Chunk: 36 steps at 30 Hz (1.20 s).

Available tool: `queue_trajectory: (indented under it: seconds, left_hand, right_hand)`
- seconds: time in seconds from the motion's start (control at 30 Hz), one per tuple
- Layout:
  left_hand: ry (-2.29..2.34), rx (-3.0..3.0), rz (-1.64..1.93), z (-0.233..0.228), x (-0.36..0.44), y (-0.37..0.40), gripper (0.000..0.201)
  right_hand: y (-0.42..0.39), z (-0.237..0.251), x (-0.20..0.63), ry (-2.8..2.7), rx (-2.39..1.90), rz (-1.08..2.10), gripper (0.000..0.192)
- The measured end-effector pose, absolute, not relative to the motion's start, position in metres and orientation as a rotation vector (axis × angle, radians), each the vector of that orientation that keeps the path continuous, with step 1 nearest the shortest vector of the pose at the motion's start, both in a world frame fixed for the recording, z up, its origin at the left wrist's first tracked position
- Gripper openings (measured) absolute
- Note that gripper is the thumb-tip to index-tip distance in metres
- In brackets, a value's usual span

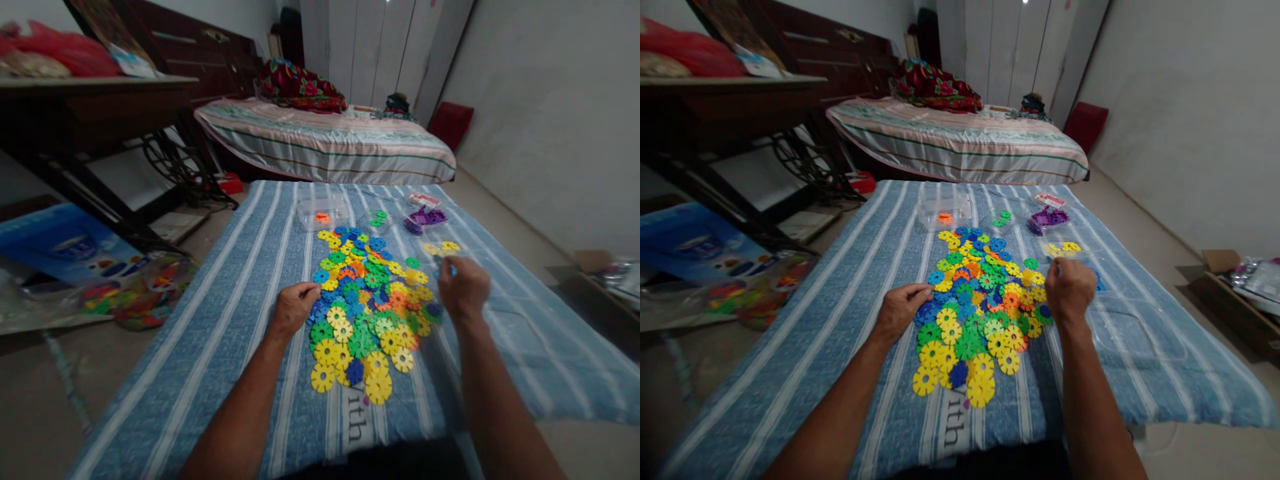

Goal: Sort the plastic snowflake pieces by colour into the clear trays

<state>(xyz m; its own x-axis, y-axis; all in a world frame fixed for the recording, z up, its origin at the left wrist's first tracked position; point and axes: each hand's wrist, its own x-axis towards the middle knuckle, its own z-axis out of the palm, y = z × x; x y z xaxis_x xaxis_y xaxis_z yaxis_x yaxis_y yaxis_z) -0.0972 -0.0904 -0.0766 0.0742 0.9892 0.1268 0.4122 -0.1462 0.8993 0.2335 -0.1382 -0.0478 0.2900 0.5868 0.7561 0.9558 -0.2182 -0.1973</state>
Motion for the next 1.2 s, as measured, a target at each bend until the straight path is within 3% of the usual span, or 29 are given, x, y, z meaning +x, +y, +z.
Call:
queue_trajectory:
  seconds: [0.13,0.37,0.53,0.77,1.0,1.2]
  left_hand:
    - [1.402,1.600,1.039,-0.075,-0.094,-0.092,0.024]
    - [1.338,1.507,0.975,-0.073,-0.097,-0.094,0.032]
    - [1.264,1.534,0.905,-0.068,-0.101,-0.096,0.032]
    - [1.212,1.534,0.810,-0.067,-0.103,-0.096,0.028]
    - [1.182,1.474,0.804,-0.072,-0.102,-0.095,0.028]
    - [1.205,1.468,0.791,-0.069,-0.101,-0.096,0.030]
  right_hand:
    - [-0.143,-0.051,0.240,-1.346,-1.874,-0.682,0.019]
    - [-0.152,-0.076,0.128,-1.899,-1.475,-0.099,0.018]
    - [-0.160,-0.078,0.080,-2.198,-1.227,0.106,0.016]
    - [-0.167,-0.090,0.076,-2.234,-1.330,0.011,0.004]
    - [-0.172,-0.095,0.086,-2.101,-1.512,-0.200,0.018]
    - [-0.168,-0.090,0.080,-2.039,-1.494,-0.095,0.014]
